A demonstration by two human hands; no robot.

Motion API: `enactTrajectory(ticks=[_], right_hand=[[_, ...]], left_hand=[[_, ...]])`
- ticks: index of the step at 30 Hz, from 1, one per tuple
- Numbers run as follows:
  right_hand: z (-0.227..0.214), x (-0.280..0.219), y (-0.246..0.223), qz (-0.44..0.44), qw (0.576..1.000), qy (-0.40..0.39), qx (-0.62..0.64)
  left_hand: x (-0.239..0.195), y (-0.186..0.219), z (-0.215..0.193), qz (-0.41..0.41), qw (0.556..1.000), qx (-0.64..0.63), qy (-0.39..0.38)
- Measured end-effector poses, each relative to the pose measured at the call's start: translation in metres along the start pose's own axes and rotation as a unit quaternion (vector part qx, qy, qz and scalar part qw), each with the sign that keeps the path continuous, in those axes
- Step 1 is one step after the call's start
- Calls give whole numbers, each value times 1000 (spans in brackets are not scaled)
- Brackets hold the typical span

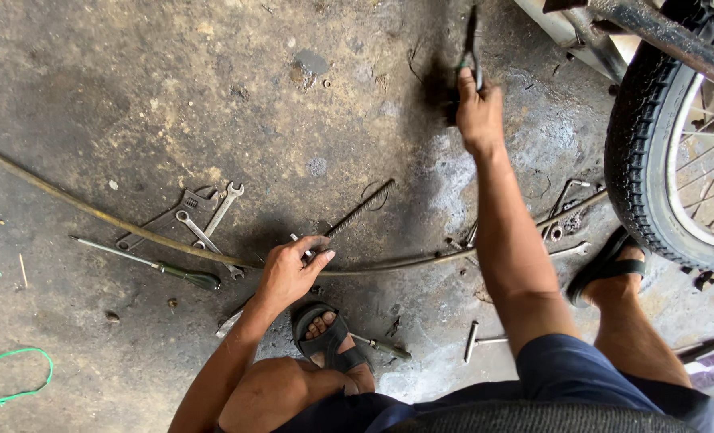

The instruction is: The person uses pliers to work on a motorcycle's chain and sprocket area. They manipulate the chain and surrounding components while sitting on the floor.

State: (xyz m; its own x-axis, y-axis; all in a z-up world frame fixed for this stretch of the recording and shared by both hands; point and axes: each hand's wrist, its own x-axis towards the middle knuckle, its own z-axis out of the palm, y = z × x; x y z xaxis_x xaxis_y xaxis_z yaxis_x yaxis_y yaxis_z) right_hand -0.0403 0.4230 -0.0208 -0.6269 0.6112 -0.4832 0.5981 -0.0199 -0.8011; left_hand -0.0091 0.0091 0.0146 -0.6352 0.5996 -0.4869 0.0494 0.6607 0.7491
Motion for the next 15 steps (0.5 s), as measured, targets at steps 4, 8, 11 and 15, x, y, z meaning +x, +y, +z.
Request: enactTrajectory(ticks=[4, 8, 11, 15], right_hand=[[-27, -1, 16, -156, 983, 20, -91], [-27, 12, 16, -173, 965, 34, -194], [-12, 6, -3, -164, 945, 51, -280], [1, 11, -6, -149, 918, 101, -354]], left_hand=[[1, 2, 1, -5, 1000, 22, -4], [3, 3, 2, 13, 1000, 10, -6], [2, 2, 0, 28, 1000, -1, 2], [-3, 1, -3, 38, 999, -18, 6]])
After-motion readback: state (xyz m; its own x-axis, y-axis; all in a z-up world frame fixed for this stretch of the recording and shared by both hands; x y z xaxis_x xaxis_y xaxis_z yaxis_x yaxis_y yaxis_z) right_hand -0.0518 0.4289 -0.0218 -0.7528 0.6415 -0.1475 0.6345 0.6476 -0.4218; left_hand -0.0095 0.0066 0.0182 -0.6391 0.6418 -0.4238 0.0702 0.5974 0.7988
